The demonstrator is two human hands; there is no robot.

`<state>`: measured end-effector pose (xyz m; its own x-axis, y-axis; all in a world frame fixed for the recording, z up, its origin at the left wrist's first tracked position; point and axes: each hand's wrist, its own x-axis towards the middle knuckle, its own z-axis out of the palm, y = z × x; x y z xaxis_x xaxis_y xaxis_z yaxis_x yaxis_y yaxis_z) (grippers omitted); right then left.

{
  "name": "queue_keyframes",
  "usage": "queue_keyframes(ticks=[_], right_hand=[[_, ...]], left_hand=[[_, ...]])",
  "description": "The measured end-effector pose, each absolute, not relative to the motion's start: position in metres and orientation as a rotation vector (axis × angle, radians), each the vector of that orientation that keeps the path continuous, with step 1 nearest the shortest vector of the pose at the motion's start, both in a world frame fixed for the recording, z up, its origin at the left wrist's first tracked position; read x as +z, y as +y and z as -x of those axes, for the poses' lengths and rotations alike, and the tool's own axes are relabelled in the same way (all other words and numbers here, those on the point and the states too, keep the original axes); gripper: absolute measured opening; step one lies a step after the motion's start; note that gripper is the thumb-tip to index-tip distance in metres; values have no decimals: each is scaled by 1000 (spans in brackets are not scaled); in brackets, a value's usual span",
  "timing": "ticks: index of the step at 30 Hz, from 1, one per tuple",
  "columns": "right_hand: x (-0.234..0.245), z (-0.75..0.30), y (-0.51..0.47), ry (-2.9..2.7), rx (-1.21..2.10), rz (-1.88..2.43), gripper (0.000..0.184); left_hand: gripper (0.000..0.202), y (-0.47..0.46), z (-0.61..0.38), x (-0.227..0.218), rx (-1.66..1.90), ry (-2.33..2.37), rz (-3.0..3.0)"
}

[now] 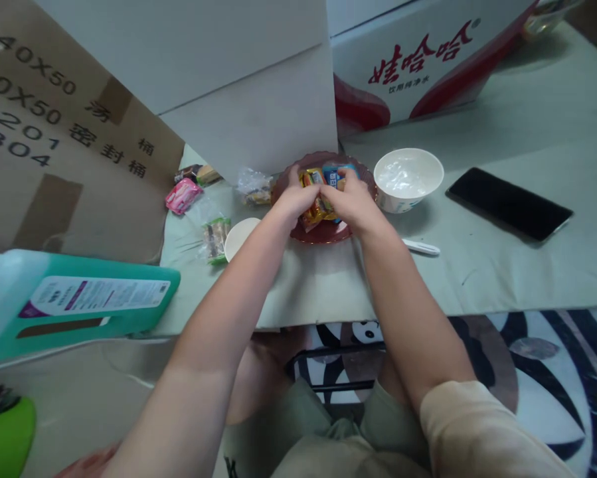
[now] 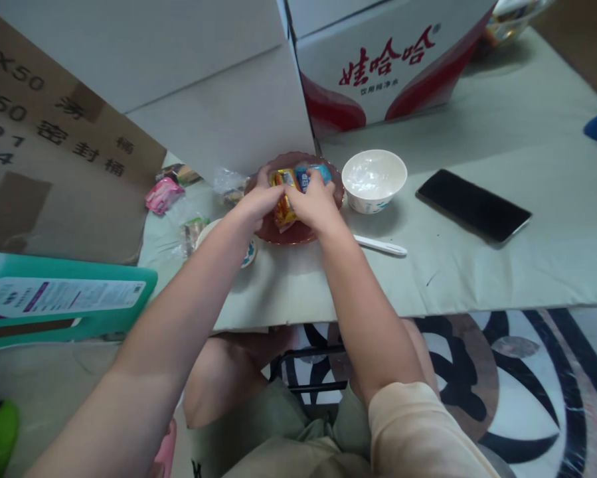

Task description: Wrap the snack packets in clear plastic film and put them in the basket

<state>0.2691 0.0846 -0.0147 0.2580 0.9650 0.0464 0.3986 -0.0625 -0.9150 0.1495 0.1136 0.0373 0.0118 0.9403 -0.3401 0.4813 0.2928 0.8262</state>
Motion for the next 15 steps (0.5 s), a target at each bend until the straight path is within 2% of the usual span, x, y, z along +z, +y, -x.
queue_keyframes(ticks=[3,7,15], right_hand=[[-8,-265,85,-1133,927,1770,71],[-4,-265,79,-1131,940,1808,75],[-21,-266,85,-1173,649,1711,51]], left_hand=[[67,114,-150,36,632,1598,-1264],[59,112,-154,35,664,1558,-1177],[46,110,-148,24,856,1493,-1207]])
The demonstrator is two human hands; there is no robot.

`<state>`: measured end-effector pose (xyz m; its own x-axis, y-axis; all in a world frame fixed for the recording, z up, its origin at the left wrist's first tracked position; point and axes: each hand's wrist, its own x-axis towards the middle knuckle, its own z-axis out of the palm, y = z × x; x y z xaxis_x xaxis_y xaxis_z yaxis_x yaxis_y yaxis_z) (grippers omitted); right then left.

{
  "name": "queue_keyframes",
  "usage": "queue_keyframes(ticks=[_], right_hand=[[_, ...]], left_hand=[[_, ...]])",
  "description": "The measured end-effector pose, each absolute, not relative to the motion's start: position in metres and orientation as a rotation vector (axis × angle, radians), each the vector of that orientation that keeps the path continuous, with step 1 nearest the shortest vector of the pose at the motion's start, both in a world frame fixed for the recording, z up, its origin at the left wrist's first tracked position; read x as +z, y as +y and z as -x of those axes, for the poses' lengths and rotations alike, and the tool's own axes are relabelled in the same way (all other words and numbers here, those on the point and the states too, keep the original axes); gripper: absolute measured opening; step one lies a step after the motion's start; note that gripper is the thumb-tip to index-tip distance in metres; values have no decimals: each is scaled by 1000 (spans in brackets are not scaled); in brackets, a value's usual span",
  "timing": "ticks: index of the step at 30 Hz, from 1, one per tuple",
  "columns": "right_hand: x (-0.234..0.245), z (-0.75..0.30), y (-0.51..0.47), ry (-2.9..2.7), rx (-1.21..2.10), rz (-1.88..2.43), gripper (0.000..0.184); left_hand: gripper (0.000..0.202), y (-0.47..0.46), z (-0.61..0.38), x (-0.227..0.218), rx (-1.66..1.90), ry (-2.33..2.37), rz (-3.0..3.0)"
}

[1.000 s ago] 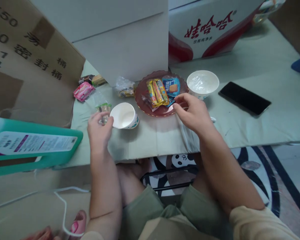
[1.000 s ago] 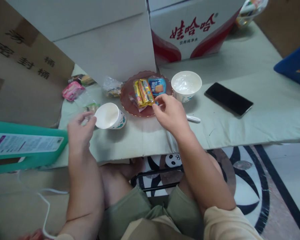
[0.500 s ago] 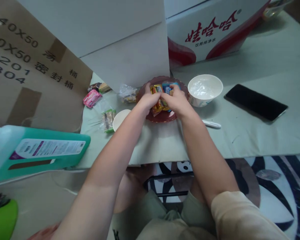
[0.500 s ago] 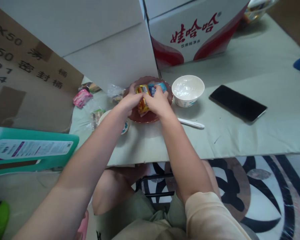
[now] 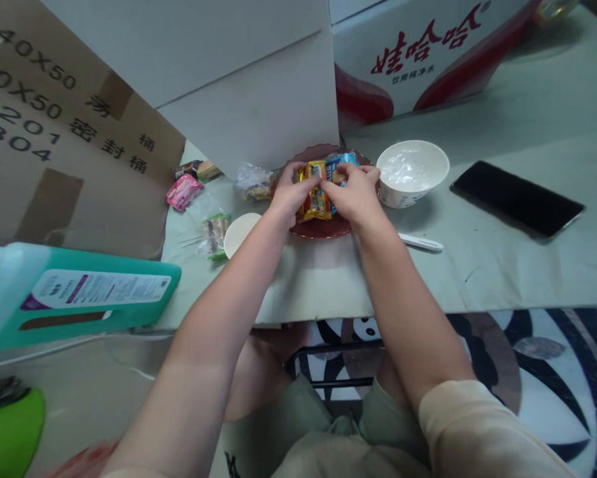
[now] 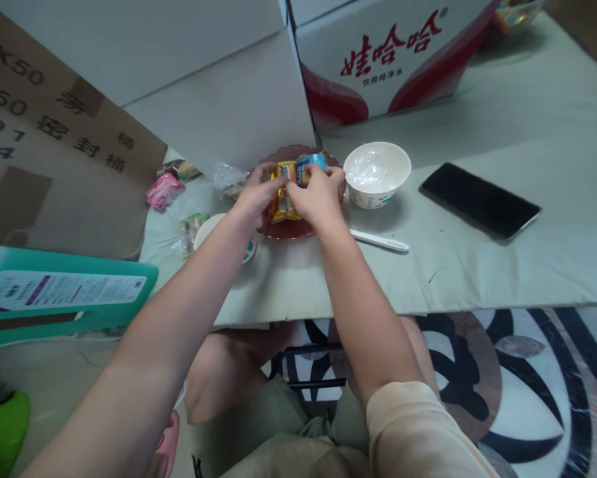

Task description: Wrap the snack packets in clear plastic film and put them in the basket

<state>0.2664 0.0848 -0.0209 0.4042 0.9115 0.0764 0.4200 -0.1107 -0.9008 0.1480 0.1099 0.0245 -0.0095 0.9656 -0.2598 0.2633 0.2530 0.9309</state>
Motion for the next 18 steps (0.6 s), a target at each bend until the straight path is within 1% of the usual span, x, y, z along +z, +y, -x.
queue_keyframes(ticks=[5,9,11,14,18], right_hand=[[-29,-276,90,-1322,425,1538,39],[-27,-277,87,-1319,409,1542,34],[-25,-276,85,-1304,423,1554,34],[-23,-274,83,-1346,403,1532,40],[-4,-269,69,-1455,256,1497,47]], left_hand=[[38,115,-148,26,1002,1390,-1393],[35,121,-149,30,1069,1368,-1529],[34,122,-148,30,1075,1370,-1549],[36,119,-145,36,1112,1360,-1602],[33,100,-135,66,1182,1375,-1701]])
